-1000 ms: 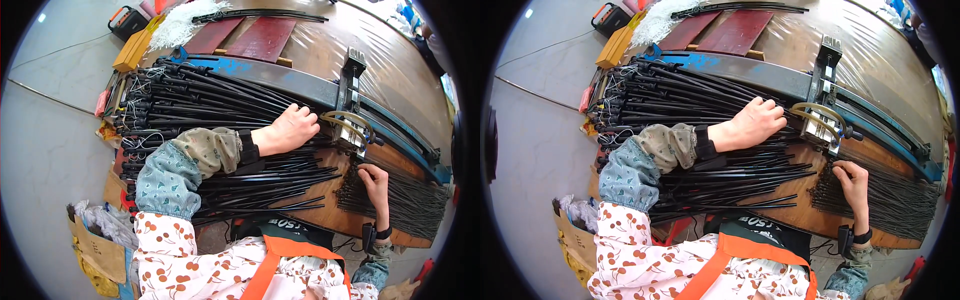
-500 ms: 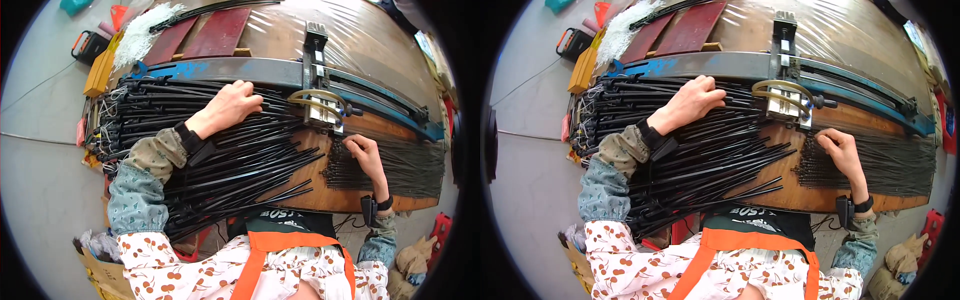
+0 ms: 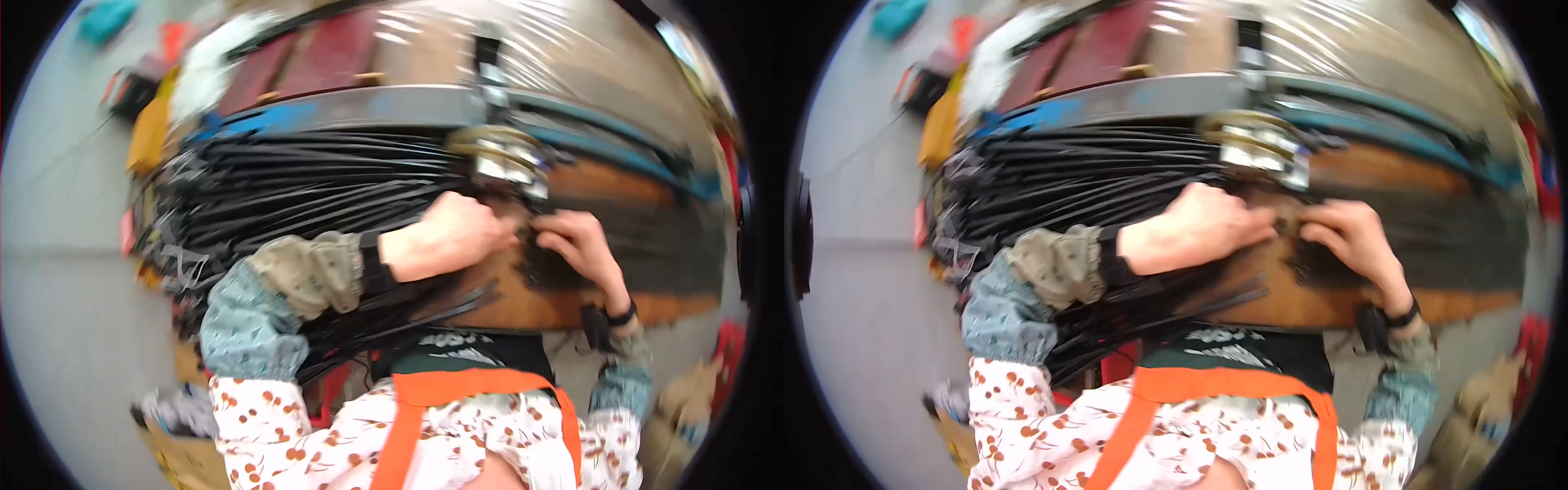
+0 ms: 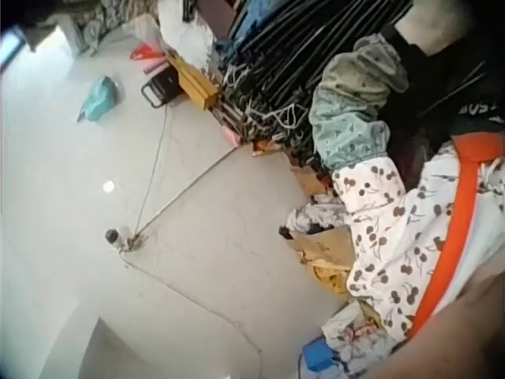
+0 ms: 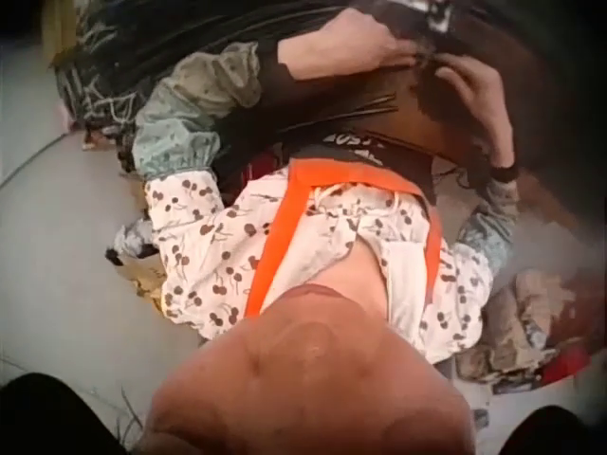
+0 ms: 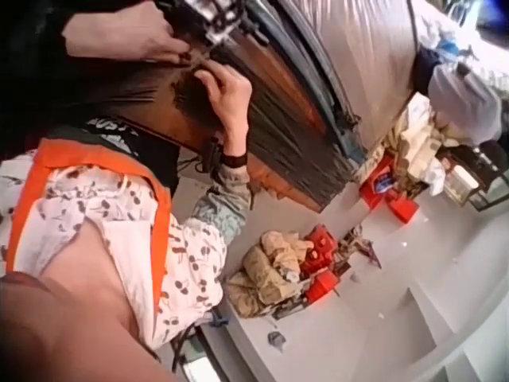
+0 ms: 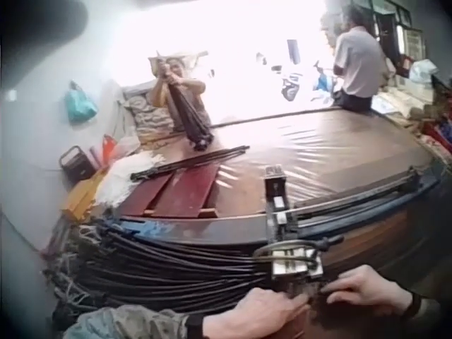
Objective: The person picks up a metal rod and a spring, slides the spring onto the rod, and places the assembly into a machine. They press a lever to secure the components and then set the completed assembly onto a pile of others.
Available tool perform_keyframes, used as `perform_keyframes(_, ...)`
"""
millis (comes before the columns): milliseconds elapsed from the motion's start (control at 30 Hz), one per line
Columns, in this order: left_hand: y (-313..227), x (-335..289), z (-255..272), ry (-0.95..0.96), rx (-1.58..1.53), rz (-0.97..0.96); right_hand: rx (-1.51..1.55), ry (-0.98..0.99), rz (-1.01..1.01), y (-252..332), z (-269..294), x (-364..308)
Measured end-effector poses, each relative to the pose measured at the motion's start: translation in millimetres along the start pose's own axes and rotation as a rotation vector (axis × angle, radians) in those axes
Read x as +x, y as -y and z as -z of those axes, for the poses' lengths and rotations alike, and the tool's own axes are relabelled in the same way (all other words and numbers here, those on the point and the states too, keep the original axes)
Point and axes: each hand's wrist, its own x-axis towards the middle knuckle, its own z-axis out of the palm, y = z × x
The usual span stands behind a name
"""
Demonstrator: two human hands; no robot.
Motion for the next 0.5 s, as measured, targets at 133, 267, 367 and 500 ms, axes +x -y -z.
perform_keyframes(133, -20.9, 19.6, 1.0, -0.087, -0.015, -0.003, 0.031, -0.112, 0.147, -6.6, -11.5, -0.6)
perform_keyframes(267, -36.0, 30.7, 6.7, -0.149, 0.026, -0.105, 0.069, -0.314, 0.093, -7.8, -16.8, -20.7)
perform_keyframes(367, -37.6, 24.9, 6.2, -0.11, 0.058, -0.053, 0.02, -0.378, 0.072, -8.2, -15.1, -30.4)
perform_keyframes(500, -16.5, -8.7, 5.4, -0.191, 0.024, -0.035, 0.043, -0.314, 0.161, -16.7, -21.4, -23.1)
